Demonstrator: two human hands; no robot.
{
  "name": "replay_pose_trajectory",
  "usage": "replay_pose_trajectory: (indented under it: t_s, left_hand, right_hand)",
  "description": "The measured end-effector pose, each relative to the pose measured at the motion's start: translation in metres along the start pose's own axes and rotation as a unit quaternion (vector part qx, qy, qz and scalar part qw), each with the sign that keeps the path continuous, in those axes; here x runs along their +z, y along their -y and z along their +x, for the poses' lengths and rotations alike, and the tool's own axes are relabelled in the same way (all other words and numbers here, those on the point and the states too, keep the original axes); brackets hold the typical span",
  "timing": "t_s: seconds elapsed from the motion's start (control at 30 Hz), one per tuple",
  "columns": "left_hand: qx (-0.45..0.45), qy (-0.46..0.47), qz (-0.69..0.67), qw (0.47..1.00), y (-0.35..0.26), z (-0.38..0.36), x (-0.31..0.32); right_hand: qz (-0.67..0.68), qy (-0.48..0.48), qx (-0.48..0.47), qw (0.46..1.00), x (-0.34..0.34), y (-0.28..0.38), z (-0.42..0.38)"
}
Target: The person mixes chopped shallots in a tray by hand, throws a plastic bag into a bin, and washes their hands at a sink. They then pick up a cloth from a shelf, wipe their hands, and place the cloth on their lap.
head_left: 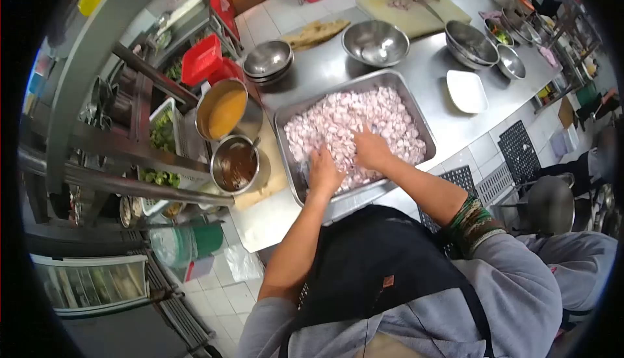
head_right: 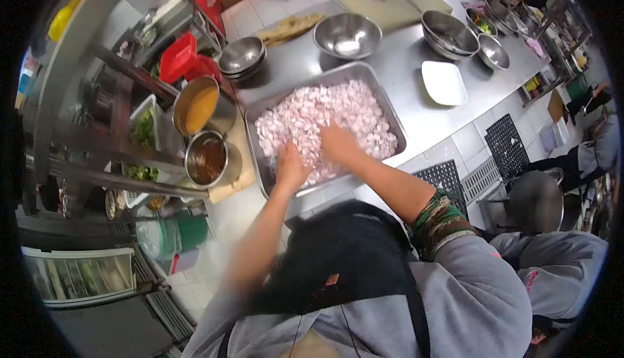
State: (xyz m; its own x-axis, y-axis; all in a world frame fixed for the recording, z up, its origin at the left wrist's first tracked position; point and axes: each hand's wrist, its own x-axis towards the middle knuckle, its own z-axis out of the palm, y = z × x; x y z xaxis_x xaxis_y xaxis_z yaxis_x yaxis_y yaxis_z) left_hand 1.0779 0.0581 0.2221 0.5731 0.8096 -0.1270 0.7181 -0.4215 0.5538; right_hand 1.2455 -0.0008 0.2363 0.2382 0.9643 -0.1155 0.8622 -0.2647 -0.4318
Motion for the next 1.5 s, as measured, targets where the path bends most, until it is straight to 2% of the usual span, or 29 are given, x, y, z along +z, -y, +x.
replay_pose_trajectory:
  t_s: [0.07,0.17,0.23,0.27,0.3,0.37,0.43,0.47,0.53,0.57,0.6,0.67,0.7,0.77,0.83,0.9,0.93,1.0,1.07,1.1,1.13,1.17,1.23,1.27,1.3,1.33,1.37,1.43,1.5]
  left_hand:
    - [0.027,0.004,0.002,1.000,0.019,0.016,0.010]
    - [0.111,-0.105,-0.029,0.988,0.009,0.016,-0.008]
    - [0.115,-0.068,-0.116,0.984,-0.006,0.017,-0.043]
    - [0.106,-0.083,-0.097,0.986,0.003,0.021,-0.045]
    - [0.107,-0.111,-0.074,0.985,0.010,0.040,-0.050]
    - [0.097,-0.121,-0.030,0.987,0.041,0.068,-0.031]
    - [0.081,-0.120,-0.035,0.989,0.035,0.086,-0.020]
    - [0.063,-0.112,-0.059,0.990,0.028,0.081,-0.011]
    - [0.021,-0.123,-0.079,0.989,0.020,0.067,0.009]
    - [0.018,-0.108,-0.078,0.991,0.021,0.071,0.006]
    - [0.015,-0.094,-0.076,0.993,0.025,0.073,0.003]
    - [0.027,-0.076,-0.083,0.993,0.033,0.060,-0.017]
    - [0.005,-0.027,-0.119,0.993,0.024,0.056,-0.041]
    - [0.016,-0.074,-0.090,0.993,0.051,0.069,-0.049]
    - [0.021,-0.041,-0.143,0.989,0.050,0.087,-0.054]
    - [0.023,-0.008,-0.182,0.983,0.050,0.106,-0.051]
    - [0.023,0.012,-0.195,0.980,0.050,0.116,-0.042]
    - [0.014,0.051,-0.176,0.983,0.043,0.126,-0.027]
    - [0.060,0.049,-0.094,0.993,0.029,0.111,-0.037]
    - [0.085,0.075,-0.020,0.993,0.066,0.120,-0.023]
    - [0.110,0.082,0.007,0.990,0.076,0.125,-0.027]
    - [0.136,0.089,0.032,0.986,0.085,0.129,-0.031]
    - [0.112,0.096,-0.052,0.988,0.046,0.112,-0.063]
    - [0.065,0.109,-0.109,0.986,0.031,0.112,-0.064]
    - [0.018,0.114,-0.164,0.980,0.017,0.112,-0.063]
    - [0.064,0.064,-0.158,0.983,0.016,0.121,-0.048]
    - [0.059,0.088,-0.155,0.982,0.014,0.132,-0.039]
    - [0.044,0.134,-0.153,0.978,0.005,0.146,-0.028]
    - [0.048,0.074,-0.097,0.991,-0.055,0.116,-0.053]
  right_hand:
    - [0.024,-0.007,-0.027,0.999,0.024,-0.028,0.030]
    - [0.052,-0.084,-0.036,0.994,-0.009,-0.042,0.037]
    - [0.006,0.028,-0.023,0.999,-0.057,-0.047,0.041]
    - [0.051,0.049,-0.029,0.997,-0.069,-0.051,0.039]
    - [0.093,0.055,-0.043,0.993,-0.085,-0.055,0.049]
    - [0.046,0.037,-0.131,0.990,-0.099,-0.045,0.054]
    - [0.020,0.019,-0.108,0.994,-0.075,-0.042,0.052]
    - [0.025,0.015,-0.045,0.999,-0.039,-0.044,0.058]
    - [0.052,0.032,0.005,0.998,0.001,-0.039,0.053]
    - [0.061,0.029,0.023,0.997,0.004,-0.039,0.058]
    - [0.015,0.009,0.004,1.000,0.003,-0.040,0.060]
    - [0.002,0.056,-0.023,0.998,-0.036,-0.037,0.050]
    - [-0.006,0.078,-0.037,0.996,-0.066,-0.036,0.048]
    - [-0.006,0.136,-0.065,0.989,-0.124,-0.031,0.049]
    - [0.020,0.119,-0.104,0.987,-0.122,-0.047,0.059]
    - [0.075,0.026,-0.151,0.985,-0.074,-0.084,0.089]
    - [0.032,0.110,-0.074,0.991,-0.087,-0.058,0.083]
    - [0.016,0.102,0.027,0.994,-0.042,-0.052,0.085]
    - [0.062,0.023,0.002,0.998,0.007,-0.060,0.081]
    - [0.033,0.083,-0.008,0.996,-0.003,-0.058,0.076]
    - [0.007,0.142,-0.020,0.990,-0.020,-0.059,0.075]
    - [0.010,0.112,-0.022,0.993,-0.035,-0.071,0.080]
    - [0.016,0.071,-0.040,0.997,-0.051,-0.092,0.087]
    - [0.023,0.057,-0.054,0.997,-0.049,-0.096,0.090]
    - [0.010,0.092,-0.052,0.994,-0.049,-0.089,0.093]
    - [-0.004,0.123,-0.053,0.991,-0.045,-0.077,0.099]
    - [-0.016,0.155,-0.055,0.986,-0.040,-0.063,0.101]
    - [0.046,0.047,-0.030,0.997,-0.019,-0.041,0.095]
    - [0.106,-0.060,-0.006,0.993,-0.004,-0.028,0.087]
